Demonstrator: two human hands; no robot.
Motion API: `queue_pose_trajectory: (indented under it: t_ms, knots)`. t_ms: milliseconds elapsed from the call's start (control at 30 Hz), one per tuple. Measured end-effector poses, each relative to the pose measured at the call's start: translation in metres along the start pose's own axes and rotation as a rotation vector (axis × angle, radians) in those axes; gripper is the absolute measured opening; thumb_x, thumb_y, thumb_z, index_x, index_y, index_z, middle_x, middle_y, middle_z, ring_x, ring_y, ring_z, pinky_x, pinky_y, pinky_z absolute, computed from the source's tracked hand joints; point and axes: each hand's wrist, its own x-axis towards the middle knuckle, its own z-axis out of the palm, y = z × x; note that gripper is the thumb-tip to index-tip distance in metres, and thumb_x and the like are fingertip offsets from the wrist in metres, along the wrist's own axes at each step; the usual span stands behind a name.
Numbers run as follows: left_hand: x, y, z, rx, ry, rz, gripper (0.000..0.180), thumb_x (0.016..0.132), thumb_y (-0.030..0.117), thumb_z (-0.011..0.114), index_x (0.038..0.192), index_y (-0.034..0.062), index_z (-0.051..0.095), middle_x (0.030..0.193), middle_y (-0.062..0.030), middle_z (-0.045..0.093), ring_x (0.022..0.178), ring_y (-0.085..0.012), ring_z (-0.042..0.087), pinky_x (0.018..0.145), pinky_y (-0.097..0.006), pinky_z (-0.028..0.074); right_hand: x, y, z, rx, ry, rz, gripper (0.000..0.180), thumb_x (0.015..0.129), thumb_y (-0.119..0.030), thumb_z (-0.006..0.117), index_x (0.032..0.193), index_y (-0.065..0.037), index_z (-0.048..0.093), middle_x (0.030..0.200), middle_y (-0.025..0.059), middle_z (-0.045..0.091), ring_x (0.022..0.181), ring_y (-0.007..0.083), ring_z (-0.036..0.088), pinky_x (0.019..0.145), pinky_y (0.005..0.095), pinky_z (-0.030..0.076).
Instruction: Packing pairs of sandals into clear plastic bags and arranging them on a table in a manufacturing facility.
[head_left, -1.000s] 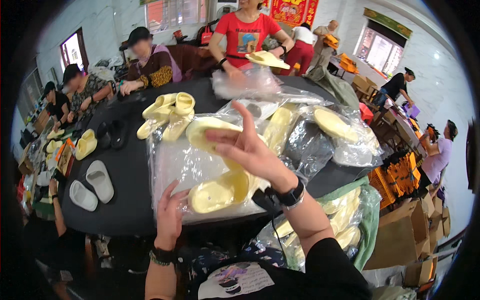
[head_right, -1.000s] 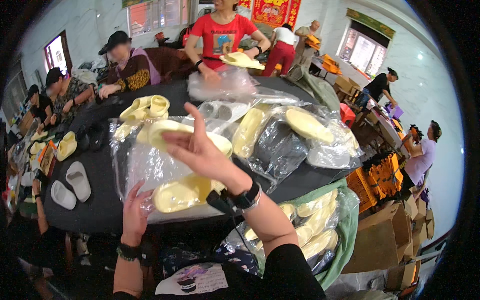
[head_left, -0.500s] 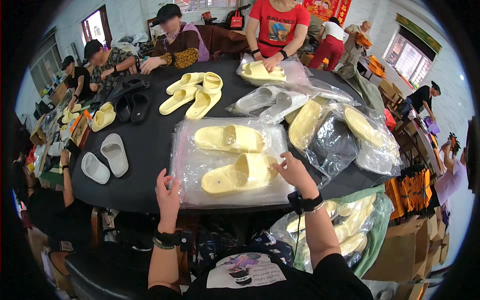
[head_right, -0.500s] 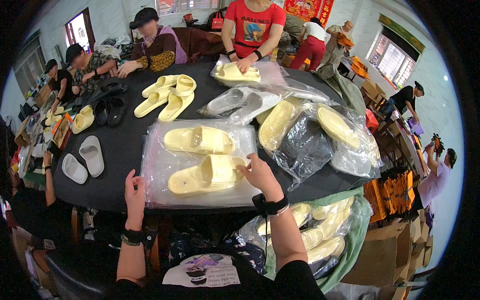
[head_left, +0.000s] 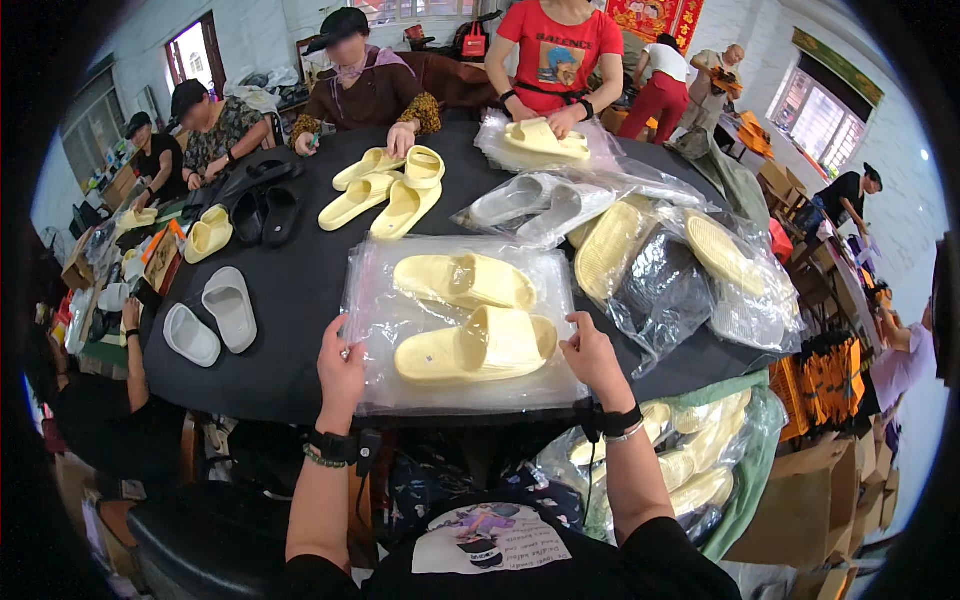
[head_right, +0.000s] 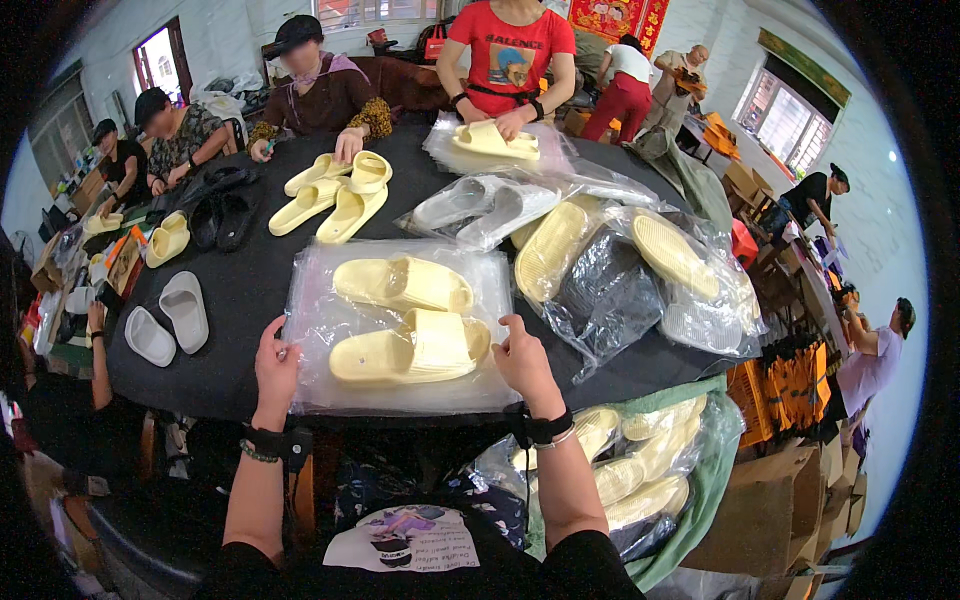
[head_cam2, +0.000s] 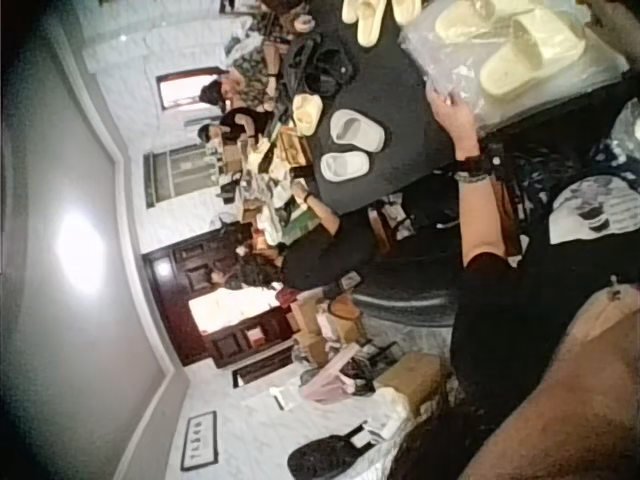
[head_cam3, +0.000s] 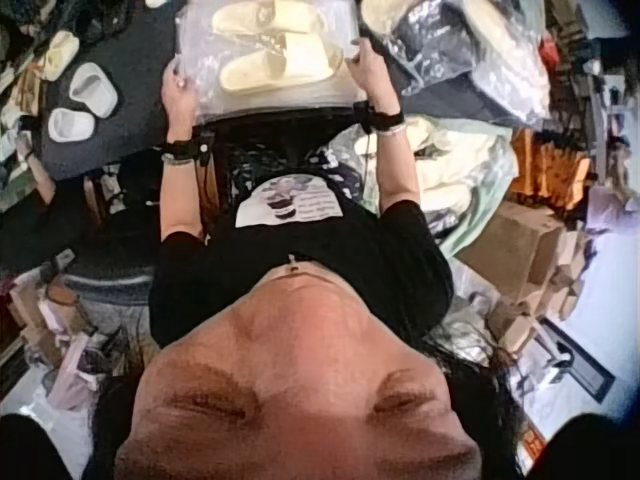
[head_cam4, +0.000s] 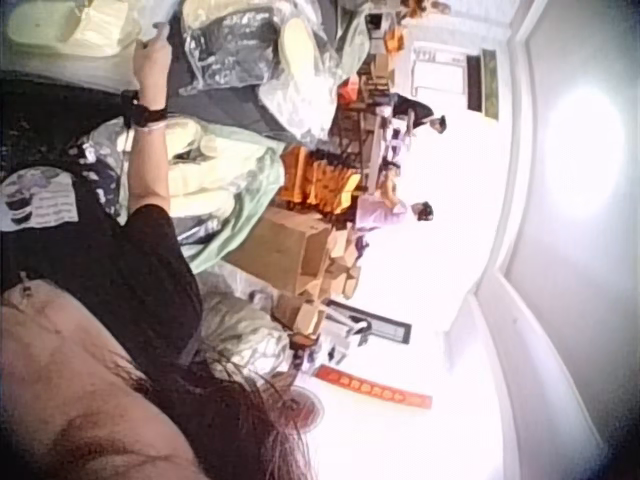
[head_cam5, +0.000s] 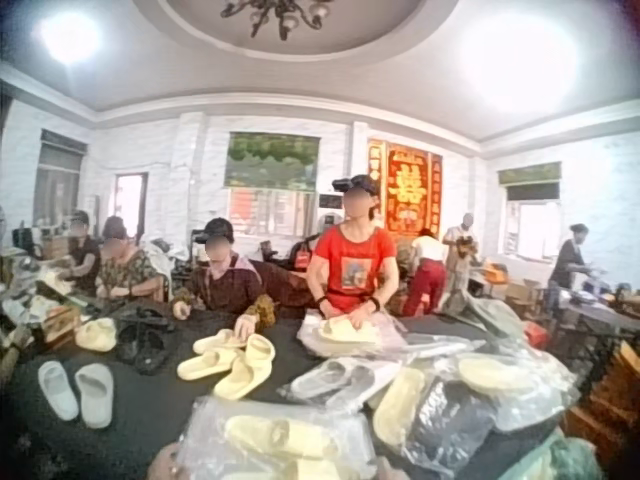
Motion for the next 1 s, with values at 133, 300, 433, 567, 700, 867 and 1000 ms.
queue_pose_trajectory:
  t_ms: [133, 300, 433, 567, 700, 867, 1000]
  knots:
    - [0.007, 0.005, 0.004, 0.153, -0.034, -0.010, 0.057, 0.082, -0.004, 0.064, 0.137, 0.0046, 0.047, 0.094, -0.0129, 0.064, 0.085, -0.0213, 0.062, 0.079, -0.033, 0.049, -0.013, -0.013, -0.006, -0.098, -0.177, -0.018, 0.043, 0.081, -0.010, 0.067, 0.120, -0.002, 0.052, 0.074, 0.0178, 0.066, 0.071, 0.0351, 0.066, 0.065, 0.0419, 0.051]
    - [-0.022, 0.065, 0.021, 0.652, 0.069, 0.689, 0.050, 0.089, 0.020, 0.060, 0.137, 0.0105, 0.051, 0.147, -0.0174, 0.040, 0.144, -0.0362, 0.024, 0.114, -0.060, 0.017, 0.009, -0.013, -0.029, -0.205, -0.147, -0.164, 0.029, 0.080, -0.013, 0.067, 0.106, 0.000, 0.061, 0.082, 0.0197, 0.067, 0.080, 0.0373, 0.066, 0.072, 0.0438, 0.052]
    - [-0.054, 0.091, 0.069, 0.646, -0.356, 0.880, 0.053, 0.091, 0.030, 0.059, 0.142, 0.0167, 0.049, 0.154, -0.0116, 0.036, 0.144, -0.0368, 0.025, 0.114, -0.066, 0.006, 0.067, -0.032, -0.034, -0.161, -0.058, -0.313, 0.026, 0.083, -0.011, 0.066, 0.106, 0.000, 0.062, 0.091, 0.0197, 0.068, 0.084, 0.0365, 0.066, 0.075, 0.0426, 0.053]
    - [-0.053, 0.065, 0.108, 0.628, -0.469, 0.918, 0.056, 0.089, 0.041, 0.061, 0.141, 0.0263, 0.050, 0.157, -0.0096, 0.030, 0.145, -0.0380, 0.023, 0.113, -0.067, 0.011, 0.104, -0.041, -0.002, -0.074, -0.228, -0.401, 0.042, 0.092, -0.027, 0.061, 0.125, -0.002, 0.056, 0.119, 0.0226, 0.062, 0.109, 0.0374, 0.060, 0.094, 0.0404, 0.048]
    - [-0.053, 0.038, 0.122, 0.614, -0.540, 0.878, 0.060, 0.086, 0.042, 0.064, 0.143, 0.0318, 0.048, 0.158, -0.0115, 0.024, 0.147, -0.0419, 0.013, 0.114, -0.063, 0.017, 0.132, 0.005, 0.027, -0.328, -0.483, -0.302, 0.066, 0.099, -0.051, 0.041, 0.149, -0.008, 0.033, 0.154, 0.0188, 0.032, 0.142, 0.0282, 0.031, 0.115, 0.0476, 0.026]
    - [-0.052, 0.037, 0.123, 0.630, -0.523, 0.916, 0.063, 0.086, 0.042, 0.064, 0.145, 0.0334, 0.044, 0.159, -0.0108, 0.021, 0.147, -0.0416, 0.012, 0.114, -0.064, 0.015, 0.142, 0.022, 0.048, -0.648, -0.247, -0.114, 0.074, 0.099, -0.058, 0.031, 0.155, -0.011, 0.019, 0.160, 0.0179, 0.019, 0.149, 0.0368, 0.012, 0.118, 0.0547, 0.014]
    - [-0.054, 0.029, 0.125, 0.623, -0.522, 0.911, 0.066, 0.085, 0.041, 0.066, 0.146, 0.0345, 0.042, 0.160, -0.0100, 0.019, 0.148, -0.0411, 0.010, 0.115, -0.064, 0.012, 0.144, 0.020, 0.044, -0.682, -0.145, -0.110, 0.067, 0.095, -0.044, 0.047, 0.148, -0.005, 0.034, 0.154, 0.0203, 0.032, 0.144, 0.0434, 0.021, 0.113, 0.0555, 0.026]
